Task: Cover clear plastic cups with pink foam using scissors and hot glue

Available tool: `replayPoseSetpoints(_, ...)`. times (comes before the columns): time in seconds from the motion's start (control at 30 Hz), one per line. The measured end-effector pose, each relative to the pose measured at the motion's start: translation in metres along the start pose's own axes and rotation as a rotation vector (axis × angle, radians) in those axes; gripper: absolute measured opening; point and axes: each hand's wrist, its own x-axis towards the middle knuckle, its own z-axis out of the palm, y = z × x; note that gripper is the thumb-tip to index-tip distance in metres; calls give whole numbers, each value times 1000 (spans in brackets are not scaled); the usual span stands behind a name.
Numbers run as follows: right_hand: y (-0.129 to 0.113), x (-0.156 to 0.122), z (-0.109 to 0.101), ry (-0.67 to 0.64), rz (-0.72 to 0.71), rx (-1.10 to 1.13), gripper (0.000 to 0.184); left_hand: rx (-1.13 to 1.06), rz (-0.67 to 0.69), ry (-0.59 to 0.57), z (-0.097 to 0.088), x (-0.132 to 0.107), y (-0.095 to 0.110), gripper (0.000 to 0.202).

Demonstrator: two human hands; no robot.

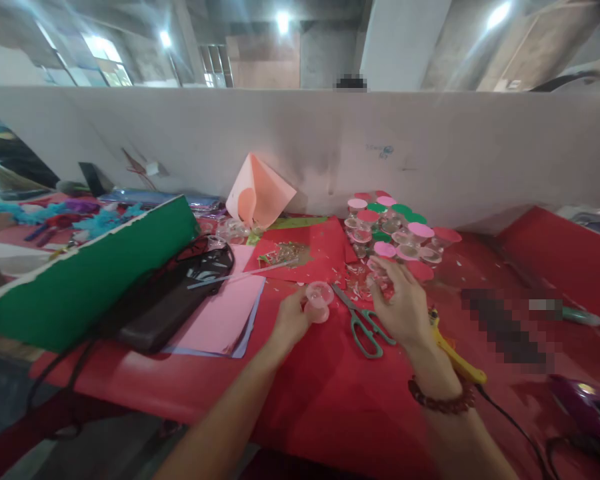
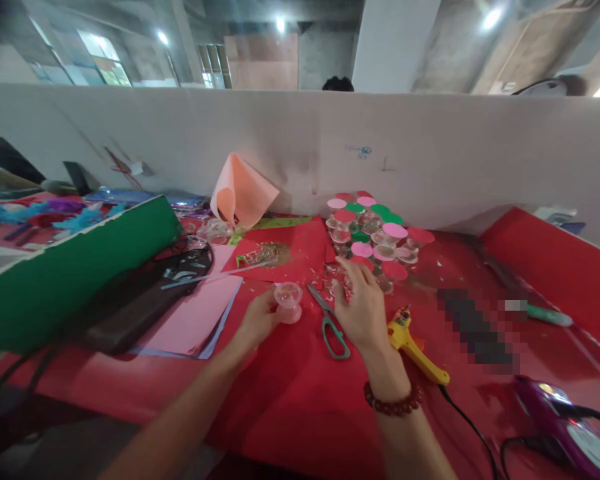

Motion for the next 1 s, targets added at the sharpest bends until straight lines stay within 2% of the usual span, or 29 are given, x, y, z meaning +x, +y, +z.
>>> replayPoseSetpoints(0.1,0,-13,23,-13,-42,69,26,128,60,-80,-8,-5,0,36)
replayPoseSetpoints(0.2,3,-28,37,-20,-50,85,25,188,120,-118,-41,2,16,57)
replayPoseSetpoints(0.23,4,-32,40,-27,-45,93,25,212,114,-65,-56,8,22,54)
replayPoseSetpoints(0.3,4,-37,44,-57,-29,114,25,407,129,157,-89,20,31,40)
replayPoseSetpoints(0.37,3,-40,47,-92,-22,125,26,821,151,346,-116,33,33,37)
replayPoseSetpoints(0.4,3,-40,47,-101,-21,124,26,1025,129,407,-126,37,32,37)
replayPoseSetpoints(0.43,3,-40,48,-103,-18,122,26,1189,88,416,-133,40,29,35)
replayPoseSetpoints(0.5,3,-40,48,-86,-9,122,26,1389,50,400,-140,42,23,31)
replayPoseSetpoints(0.57,3,-39,47,-67,10,136,26,1456,72,384,-142,38,19,30)
replayPoseSetpoints(0.63,3,-39,47,-61,30,159,25,1441,95,388,-144,30,20,30)
replayPoseSetpoints(0.7,2,-40,48,-76,48,177,25,1379,58,409,-147,20,24,29)
replayPoseSetpoints(0.83,-2,-43,51,-113,48,199,25,1238,-180,514,-156,3,27,29)
replayPoseSetpoints(0.9,-3,-43,51,-127,42,205,25,1223,-268,506,-156,-2,25,29)
replayPoseSetpoints(0.93,-3,-43,51,-124,46,202,26,1235,-270,489,-155,-4,23,29)
replayPoseSetpoints(1.0,-2,-40,47,-85,82,190,26,1282,-174,484,-149,-5,20,33)
